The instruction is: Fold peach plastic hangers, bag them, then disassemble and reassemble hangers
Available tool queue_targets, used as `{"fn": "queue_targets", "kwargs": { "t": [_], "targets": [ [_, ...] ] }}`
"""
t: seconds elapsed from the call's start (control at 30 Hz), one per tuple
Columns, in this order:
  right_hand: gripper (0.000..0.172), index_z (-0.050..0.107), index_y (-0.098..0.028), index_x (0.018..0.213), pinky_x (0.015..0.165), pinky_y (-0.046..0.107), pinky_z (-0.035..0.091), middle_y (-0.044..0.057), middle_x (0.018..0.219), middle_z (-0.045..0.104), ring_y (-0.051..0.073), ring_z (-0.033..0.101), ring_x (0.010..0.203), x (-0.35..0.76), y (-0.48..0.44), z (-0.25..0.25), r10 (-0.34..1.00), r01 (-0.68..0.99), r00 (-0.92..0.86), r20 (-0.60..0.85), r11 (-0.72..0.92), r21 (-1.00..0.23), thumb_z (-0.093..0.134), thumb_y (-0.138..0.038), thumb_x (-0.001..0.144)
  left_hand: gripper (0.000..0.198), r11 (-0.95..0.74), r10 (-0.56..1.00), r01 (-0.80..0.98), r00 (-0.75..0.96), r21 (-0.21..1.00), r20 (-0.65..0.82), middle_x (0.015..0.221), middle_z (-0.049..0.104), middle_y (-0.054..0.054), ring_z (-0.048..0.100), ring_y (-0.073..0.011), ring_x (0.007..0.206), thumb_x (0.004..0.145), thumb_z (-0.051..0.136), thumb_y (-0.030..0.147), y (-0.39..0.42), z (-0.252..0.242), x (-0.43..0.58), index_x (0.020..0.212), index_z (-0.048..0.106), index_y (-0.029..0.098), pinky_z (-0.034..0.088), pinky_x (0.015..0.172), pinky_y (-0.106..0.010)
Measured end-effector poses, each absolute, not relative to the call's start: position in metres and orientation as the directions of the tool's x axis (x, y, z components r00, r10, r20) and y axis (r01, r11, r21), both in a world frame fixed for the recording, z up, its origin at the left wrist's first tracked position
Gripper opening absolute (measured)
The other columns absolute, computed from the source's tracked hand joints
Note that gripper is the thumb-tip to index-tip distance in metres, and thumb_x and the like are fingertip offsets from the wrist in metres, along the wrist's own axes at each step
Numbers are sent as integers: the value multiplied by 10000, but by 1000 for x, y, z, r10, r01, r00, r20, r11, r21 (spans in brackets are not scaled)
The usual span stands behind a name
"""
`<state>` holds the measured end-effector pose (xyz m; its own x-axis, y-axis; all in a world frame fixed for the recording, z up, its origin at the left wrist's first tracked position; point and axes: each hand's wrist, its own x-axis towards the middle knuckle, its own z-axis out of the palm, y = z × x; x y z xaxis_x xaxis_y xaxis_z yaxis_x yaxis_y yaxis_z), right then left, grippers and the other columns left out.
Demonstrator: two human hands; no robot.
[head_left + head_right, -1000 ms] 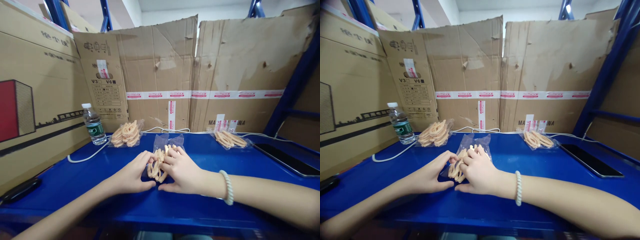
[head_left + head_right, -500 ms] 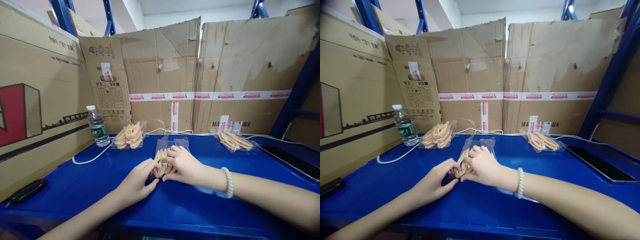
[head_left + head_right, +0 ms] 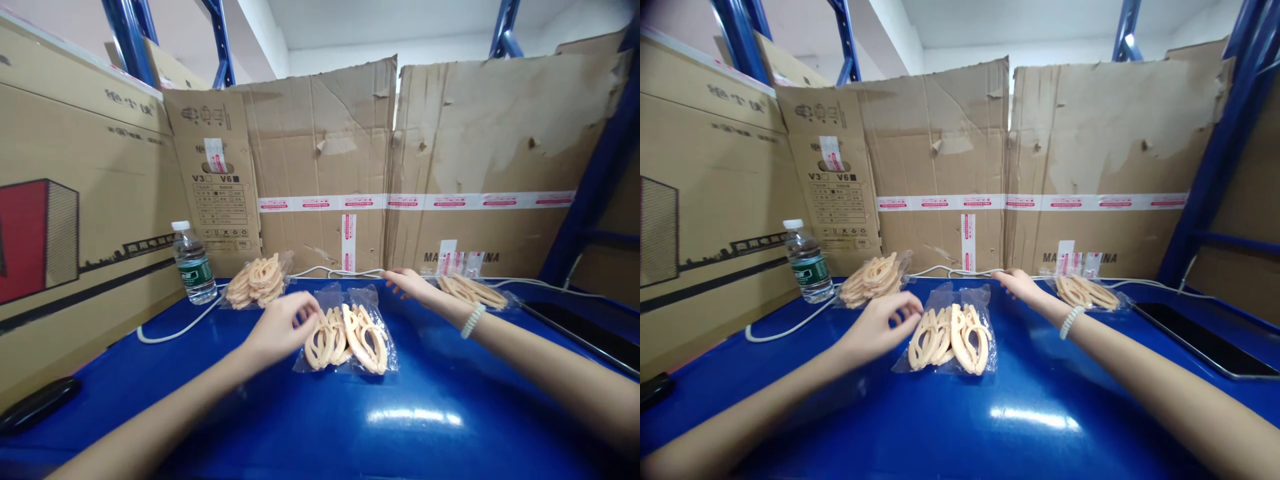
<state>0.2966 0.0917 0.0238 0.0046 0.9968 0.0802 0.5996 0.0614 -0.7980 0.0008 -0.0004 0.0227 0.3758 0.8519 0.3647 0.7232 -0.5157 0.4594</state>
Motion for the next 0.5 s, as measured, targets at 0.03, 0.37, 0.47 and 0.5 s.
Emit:
{"fn": "queue_targets", "kwargs": {
  "t": [0.03, 0.37, 0.47, 0.5],
  "targets": [
    [527, 604, -121, 1174, 611, 339, 508, 179, 1034, 672, 223, 633, 768, 296, 93, 21, 1000, 571, -3, 19, 17, -820, 501, -536, 866, 117, -469, 877, 743, 330, 477, 349, 901, 660, -39, 630, -187, 815, 862, 536, 153, 17, 26, 0, 950, 608, 181, 504, 719, -300],
    [359, 637, -183, 895, 517, 199, 472, 66, 833, 715, 111, 609, 621, 288, 109, 18, 946, 419, -205, -252, -148, -896, 746, -481, 727, 291, -189, 958, 825, 274, 533, -85, 1134, 622, -82, 642, -215, 939, 930, 616, 310, 133, 17, 13, 1170, 587, 149, 563, 789, -397],
    [318, 642, -163, 813, 487, 177, 443, 25, 700, 682, 95, 579, 581, 287, 115, 16, 950, 435, -225, -218, -102, -895, 834, -340, 632, 298, -204, 949, 827, 297, 524, -100, 1172, 612, -83, 630, -236, 993, 927, 619, 312, 141, 13, 16, 1178, 589, 153, 550, 832, -419],
    [311, 646, -162, 818, 475, 173, 432, 9, 653, 663, 92, 567, 563, 287, 117, 14, 955, 442, -221, -196, -80, -893, 841, -294, 615, 299, -211, 946, 825, 307, 524, -103, 1175, 611, -83, 629, -238, 998, 927, 618, 312, 142, 12, 17, 1179, 589, 153, 549, 835, -421]
  ]
}}
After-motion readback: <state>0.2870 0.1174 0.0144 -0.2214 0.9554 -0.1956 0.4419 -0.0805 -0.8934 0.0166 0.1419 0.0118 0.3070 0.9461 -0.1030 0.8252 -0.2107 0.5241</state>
